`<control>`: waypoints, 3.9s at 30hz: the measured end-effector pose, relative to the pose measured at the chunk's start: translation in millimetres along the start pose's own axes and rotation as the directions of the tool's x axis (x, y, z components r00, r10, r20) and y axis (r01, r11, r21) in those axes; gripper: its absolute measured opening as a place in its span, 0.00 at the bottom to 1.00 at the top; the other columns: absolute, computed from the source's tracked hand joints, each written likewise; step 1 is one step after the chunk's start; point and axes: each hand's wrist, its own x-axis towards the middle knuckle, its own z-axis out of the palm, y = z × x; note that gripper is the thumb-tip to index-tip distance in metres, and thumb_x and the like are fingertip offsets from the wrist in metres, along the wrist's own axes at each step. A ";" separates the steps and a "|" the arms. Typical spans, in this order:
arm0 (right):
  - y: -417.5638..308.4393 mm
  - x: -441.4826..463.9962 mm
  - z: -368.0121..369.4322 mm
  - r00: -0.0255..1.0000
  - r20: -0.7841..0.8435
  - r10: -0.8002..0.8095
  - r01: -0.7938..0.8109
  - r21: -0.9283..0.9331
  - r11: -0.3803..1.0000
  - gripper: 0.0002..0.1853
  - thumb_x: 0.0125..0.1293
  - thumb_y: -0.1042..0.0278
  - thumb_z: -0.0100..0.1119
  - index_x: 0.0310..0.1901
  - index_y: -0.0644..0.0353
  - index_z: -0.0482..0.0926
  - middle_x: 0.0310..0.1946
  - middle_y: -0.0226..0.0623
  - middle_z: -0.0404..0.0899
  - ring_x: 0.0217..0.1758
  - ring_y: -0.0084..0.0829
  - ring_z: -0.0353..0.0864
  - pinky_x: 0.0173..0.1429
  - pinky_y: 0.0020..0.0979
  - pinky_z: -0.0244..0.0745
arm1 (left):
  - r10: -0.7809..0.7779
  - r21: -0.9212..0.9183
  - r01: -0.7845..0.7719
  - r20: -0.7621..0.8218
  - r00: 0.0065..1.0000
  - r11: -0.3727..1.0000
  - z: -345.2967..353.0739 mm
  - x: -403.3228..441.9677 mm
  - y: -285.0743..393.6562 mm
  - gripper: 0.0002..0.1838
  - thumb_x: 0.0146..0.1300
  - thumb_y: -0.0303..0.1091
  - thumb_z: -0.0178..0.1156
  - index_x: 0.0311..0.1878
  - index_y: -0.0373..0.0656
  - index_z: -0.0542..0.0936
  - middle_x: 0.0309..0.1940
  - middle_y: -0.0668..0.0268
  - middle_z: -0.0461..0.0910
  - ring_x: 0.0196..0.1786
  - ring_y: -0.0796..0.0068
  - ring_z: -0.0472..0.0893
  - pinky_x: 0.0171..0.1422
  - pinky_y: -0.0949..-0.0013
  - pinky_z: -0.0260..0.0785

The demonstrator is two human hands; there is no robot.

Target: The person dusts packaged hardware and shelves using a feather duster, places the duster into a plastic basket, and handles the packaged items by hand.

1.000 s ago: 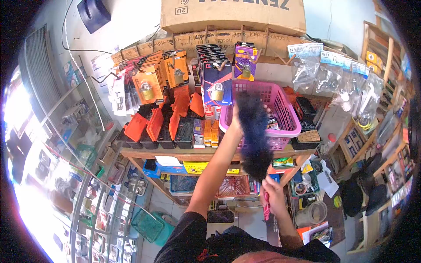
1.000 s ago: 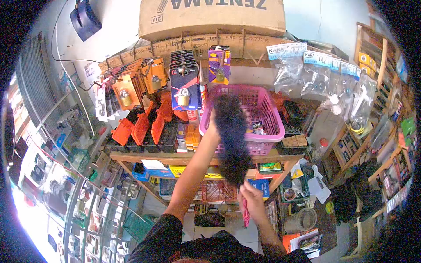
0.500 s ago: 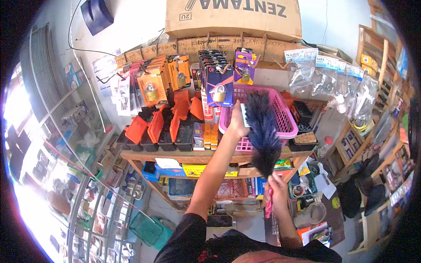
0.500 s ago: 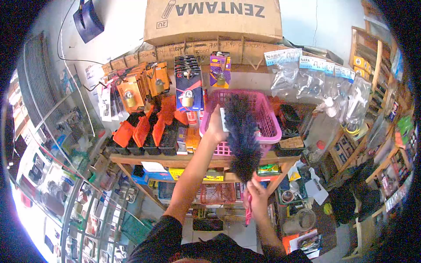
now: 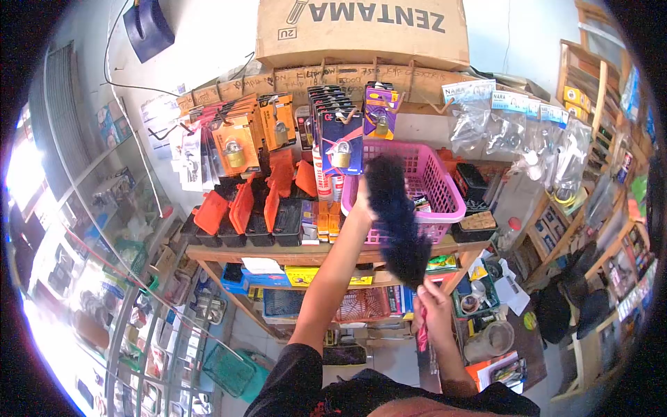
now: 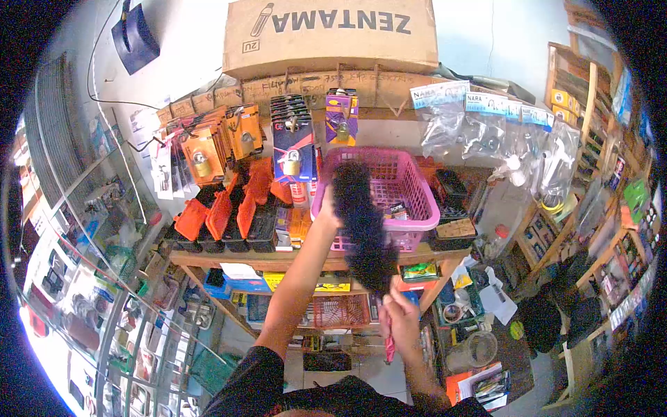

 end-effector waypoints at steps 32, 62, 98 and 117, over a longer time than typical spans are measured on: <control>24.0 21.8 5.7 0.999 0.033 -0.035 0.035 0.004 0.999 0.22 0.75 0.66 0.50 0.68 0.58 0.68 0.17 0.24 0.69 0.12 0.15 0.62 0.15 0.19 0.57 | 0.044 0.043 -0.033 -0.266 0.963 0.999 16.9 5.2 -11.5 0.41 0.71 0.66 0.30 0.60 0.37 0.74 0.56 0.49 0.77 0.58 0.47 0.77 0.67 0.44 0.67; 81.8 31.9 23.1 0.872 -0.168 -0.460 0.335 -0.482 0.810 0.20 0.74 0.65 0.51 0.63 0.67 0.72 0.23 0.28 0.71 0.28 0.17 0.71 0.33 0.25 0.68 | 0.041 0.138 0.001 -0.300 0.953 0.990 40.2 1.4 -15.8 0.31 0.68 0.56 0.41 0.55 0.38 0.77 0.47 0.53 0.81 0.52 0.50 0.79 0.66 0.50 0.67; 50.4 -34.5 9.8 0.707 -0.597 -0.380 0.356 -0.164 0.920 0.16 0.78 0.62 0.43 0.30 0.60 0.68 0.12 0.29 0.65 0.09 0.21 0.61 0.13 0.24 0.57 | 0.093 0.296 0.090 -0.550 0.830 0.951 120.3 -42.5 -72.9 0.45 0.66 0.76 0.28 0.39 0.40 0.76 0.43 0.49 0.83 0.42 0.52 0.84 0.52 0.53 0.77; 204.4 -94.4 102.2 0.991 0.067 0.115 -0.082 -0.370 0.925 0.19 0.71 0.66 0.58 0.60 0.67 0.75 0.40 0.35 0.84 0.39 0.18 0.77 0.47 0.24 0.73 | 0.510 0.545 -0.054 -0.741 0.437 0.837 57.1 -306.6 -80.7 0.35 0.69 0.64 0.38 0.63 0.45 0.71 0.52 0.59 0.78 0.53 0.53 0.77 0.63 0.45 0.67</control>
